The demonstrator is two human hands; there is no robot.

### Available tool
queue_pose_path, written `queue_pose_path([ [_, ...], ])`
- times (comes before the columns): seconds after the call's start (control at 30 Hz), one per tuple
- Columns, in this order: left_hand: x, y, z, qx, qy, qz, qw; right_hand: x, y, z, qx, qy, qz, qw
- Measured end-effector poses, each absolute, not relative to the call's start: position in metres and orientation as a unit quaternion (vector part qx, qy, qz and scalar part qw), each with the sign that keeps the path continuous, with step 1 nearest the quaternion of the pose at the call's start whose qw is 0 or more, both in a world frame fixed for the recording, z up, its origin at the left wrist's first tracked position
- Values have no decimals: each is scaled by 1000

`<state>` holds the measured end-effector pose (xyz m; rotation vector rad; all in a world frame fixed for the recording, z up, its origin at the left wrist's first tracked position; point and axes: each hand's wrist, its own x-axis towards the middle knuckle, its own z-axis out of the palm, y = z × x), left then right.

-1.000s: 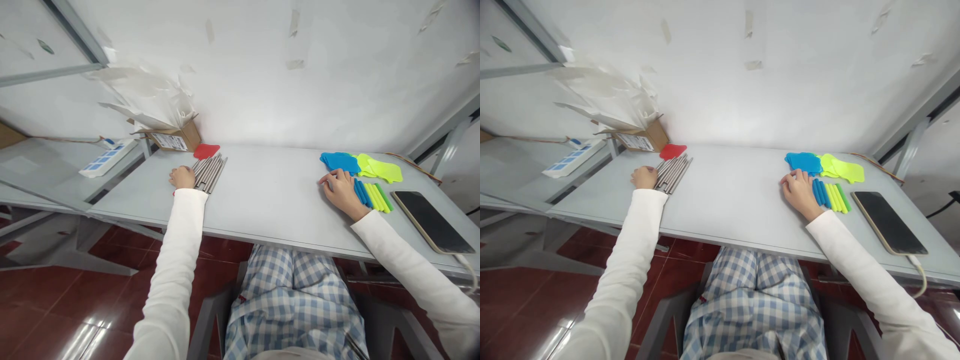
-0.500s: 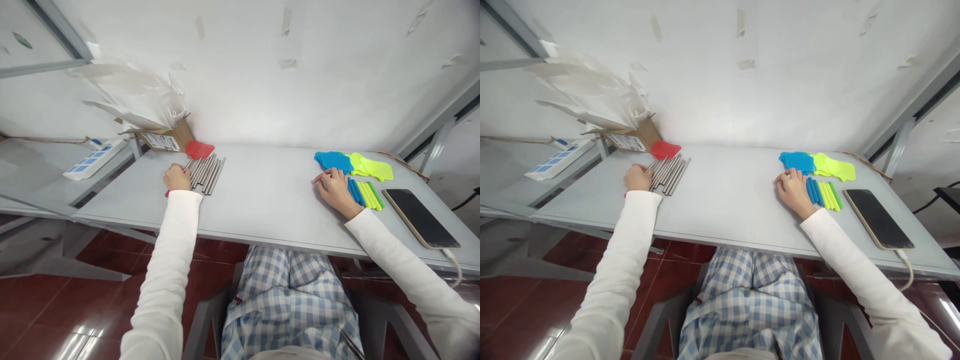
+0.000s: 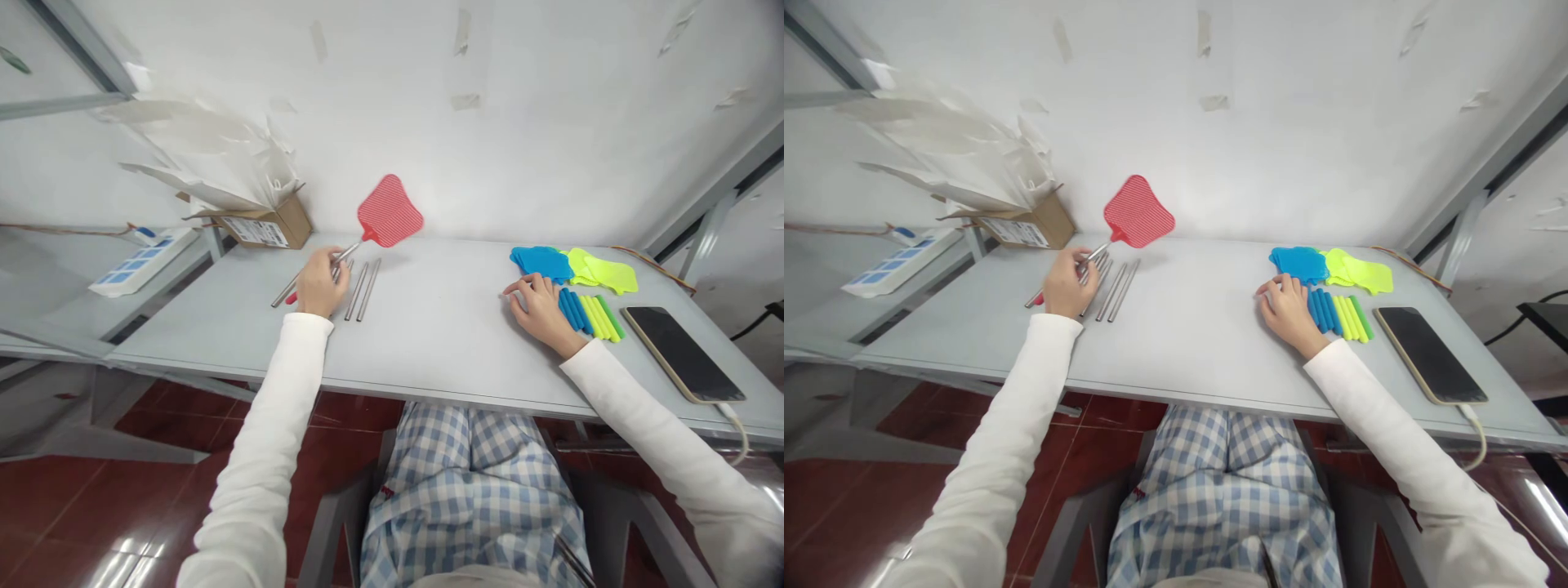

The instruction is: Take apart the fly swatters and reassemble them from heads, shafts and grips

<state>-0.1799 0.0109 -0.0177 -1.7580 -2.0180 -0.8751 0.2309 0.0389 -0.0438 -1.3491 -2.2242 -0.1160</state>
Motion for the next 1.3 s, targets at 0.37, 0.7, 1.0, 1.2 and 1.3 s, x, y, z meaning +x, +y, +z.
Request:
queue_pose_path([
  [0.37,-98,-4,-32,-849,-419,-236,220,211,24,-29,-383,-706,401,441],
  [0.7,-25,-3,-35,-821,-447,-236,264,214,25,-21,-387,-605,457,525],
  [1.0,-1,1,-24,-798,-494,-279,204,222,21,3,-398,-614,415,541],
  [1.2,-10,2,-28,-809,-467,-299,193,227,14,10,-404,-638,399,520],
  [1.3,-15,4,-30,-809,-456,-298,219,230,17,8,-405,-673,351,510],
])
